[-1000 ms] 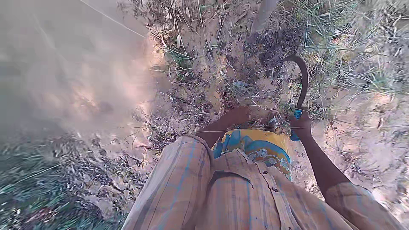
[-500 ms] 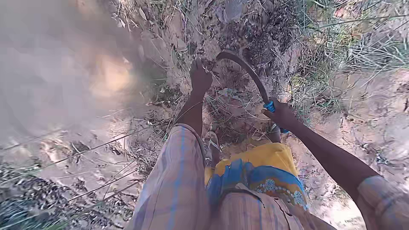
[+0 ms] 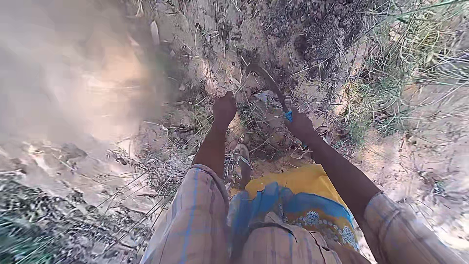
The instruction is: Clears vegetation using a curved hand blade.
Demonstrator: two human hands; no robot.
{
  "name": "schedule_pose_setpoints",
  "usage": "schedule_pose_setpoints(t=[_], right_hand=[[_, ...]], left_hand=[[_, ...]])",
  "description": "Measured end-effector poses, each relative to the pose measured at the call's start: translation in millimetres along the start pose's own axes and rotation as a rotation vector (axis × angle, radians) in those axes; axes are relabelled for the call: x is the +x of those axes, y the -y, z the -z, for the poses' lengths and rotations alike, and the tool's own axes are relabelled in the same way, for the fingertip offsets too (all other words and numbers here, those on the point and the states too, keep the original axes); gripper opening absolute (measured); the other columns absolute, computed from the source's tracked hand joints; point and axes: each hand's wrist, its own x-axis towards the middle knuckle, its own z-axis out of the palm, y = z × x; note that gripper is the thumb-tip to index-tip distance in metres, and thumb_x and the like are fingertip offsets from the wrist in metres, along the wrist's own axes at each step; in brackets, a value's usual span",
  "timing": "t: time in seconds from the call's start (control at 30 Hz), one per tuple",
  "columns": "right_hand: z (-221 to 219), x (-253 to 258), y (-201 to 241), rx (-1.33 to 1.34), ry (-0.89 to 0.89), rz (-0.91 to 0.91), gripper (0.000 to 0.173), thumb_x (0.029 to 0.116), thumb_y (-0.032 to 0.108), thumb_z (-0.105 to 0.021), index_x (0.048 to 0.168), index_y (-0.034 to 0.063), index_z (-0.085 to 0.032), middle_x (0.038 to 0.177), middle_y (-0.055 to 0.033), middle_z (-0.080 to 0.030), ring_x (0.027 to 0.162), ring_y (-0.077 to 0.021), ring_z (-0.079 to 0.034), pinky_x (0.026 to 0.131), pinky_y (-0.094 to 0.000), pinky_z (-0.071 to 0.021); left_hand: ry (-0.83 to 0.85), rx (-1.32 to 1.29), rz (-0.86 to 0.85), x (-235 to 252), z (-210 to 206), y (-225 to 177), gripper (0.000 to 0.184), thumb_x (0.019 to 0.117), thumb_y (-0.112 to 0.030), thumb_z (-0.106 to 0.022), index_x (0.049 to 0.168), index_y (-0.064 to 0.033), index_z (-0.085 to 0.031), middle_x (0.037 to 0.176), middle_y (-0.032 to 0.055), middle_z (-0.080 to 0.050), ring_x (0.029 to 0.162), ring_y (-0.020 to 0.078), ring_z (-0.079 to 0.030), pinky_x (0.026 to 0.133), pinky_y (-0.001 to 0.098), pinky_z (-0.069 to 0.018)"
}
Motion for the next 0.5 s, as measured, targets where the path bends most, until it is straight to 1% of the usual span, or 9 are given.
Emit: schedule_pose_setpoints(t=[0.07,0.13,0.17,0.23,0.3,0.33,0.4,0.47,0.5], right_hand=[[-3,-28,-12,0.023,-0.043,-0.014,0.049,0.1073,0.032,-0.055,0.14,-0.003,-0.045,0.11,-0.0299,-0.066,0.104,-0.048,-0.067,0.083,-0.0629,-0.0528],[-13,-81,-41,0.006,-0.002,-0.094,0.053,0.1072,0.033,-0.054,0.144,-0.0041,-0.045,0.112,-0.029,-0.067,0.108,-0.0457,-0.067,0.091,-0.0598,-0.0506],[-26,-116,-71,0.013,-0.009,-0.135,0.054,0.1058,0.03,-0.056,0.144,-0.0066,-0.046,0.109,-0.03,-0.068,0.105,-0.0466,-0.068,0.09,-0.0601,-0.0508],[-51,-185,-138,0.084,-0.059,-0.251,0.046,0.1034,0.024,-0.062,0.134,-0.0089,-0.054,0.095,-0.0303,-0.069,0.09,-0.0476,-0.07,0.08,-0.0621,-0.0521],[-60,-233,-178,0.179,-0.15,-0.307,0.041,0.1009,0.022,-0.065,0.126,-0.0091,-0.057,0.082,-0.0271,-0.068,0.073,-0.0444,-0.068,0.069,-0.0618,-0.0524],[-54,-235,-183,0.201,-0.207,-0.268,0.041,0.0997,0.022,-0.065,0.124,-0.0098,-0.058,0.078,-0.0256,-0.067,0.066,-0.0424,-0.067,0.064,-0.0608,-0.0521],[-34,-217,-178,0.228,-0.263,-0.127,0.041,0.0992,0.023,-0.064,0.122,-0.0113,-0.057,0.075,-0.0222,-0.064,0.061,-0.0363,-0.064,0.06,-0.0556,-0.052],[-16,-167,-164,0.201,-0.265,0.059,0.044,0.0996,0.027,-0.062,0.122,-0.0101,-0.058,0.076,-0.0189,-0.066,0.062,-0.0305,-0.065,0.061,-0.0494,-0.0545],[-10,-140,-154,0.182,-0.237,0.126,0.045,0.1003,0.028,-0.061,0.125,-0.01,-0.058,0.08,-0.0202,-0.067,0.067,-0.0319,-0.067,0.065,-0.0506,-0.0548]], left_hand=[[-0.001,0.015,-0.04,-1,3,-7,0.039,0.1135,-0.024,-0.034,0.129,0.0033,-0.056,0.117,0.0352,-0.065,0.116,0.054,-0.063,0.092,0.071,-0.0479],[0.03,0.034,-0.024,-7,4,6,0.04,0.1142,-0.025,-0.032,0.128,0.0042,-0.055,0.115,0.036,-0.065,0.115,0.0554,-0.063,0.091,0.0715,-0.0479],[0.081,0.058,-0.017,-15,-3,19,0.04,0.1143,-0.025,-0.032,0.129,0.0045,-0.055,0.115,0.0372,-0.065,0.114,0.0569,-0.062,0.09,0.0725,-0.0474],[0.208,0.107,-0.046,-37,-40,39,0.038,0.1139,-0.024,-0.034,0.132,0.0037,-0.054,0.111,0.0374,-0.066,0.11,0.0576,-0.064,0.087,0.0728,-0.0487],[0.299,0.061,-0.034,-67,-78,28,0.041,0.114,-0.025,-0.034,0.137,0.002,-0.053,0.117,0.035,-0.066,0.113,0.0544,-0.064,0.091,0.071,-0.0491],[0.275,-0.012,-0.017,-76,-90,16,0.044,0.1141,-0.028,-0.035,0.138,0.0021,-0.055,0.12,0.0341,-0.066,0.115,0.0525,-0.064,0.094,0.0697,-0.0485],[0.134,-0.187,-0.02,-88,-115,-1,0.049,0.1131,-0.035,-0.037,0.13,0.0045,-0.061,0.127,0.032,-0.063,0.12,0.0492,-0.062,0.097,0.0665,-0.0479],[0.021,-0.413,0.026,-79,-126,-15,0.06,0.1109,-0.044,-0.039,0.143,0.0061,-0.052,0.149,0.0321,-0.047,0.138,0.0505,-0.046,0.11,0.066,-0.0389],[-0.014,-0.536,0.077,-72,-130,-21,0.069,0.1099,-0.048,-0.039,0.152,0.0059,-0.041,0.158,0.0319,-0.037,0.146,0.0504,-0.036,0.114,0.0659,-0.0338]])
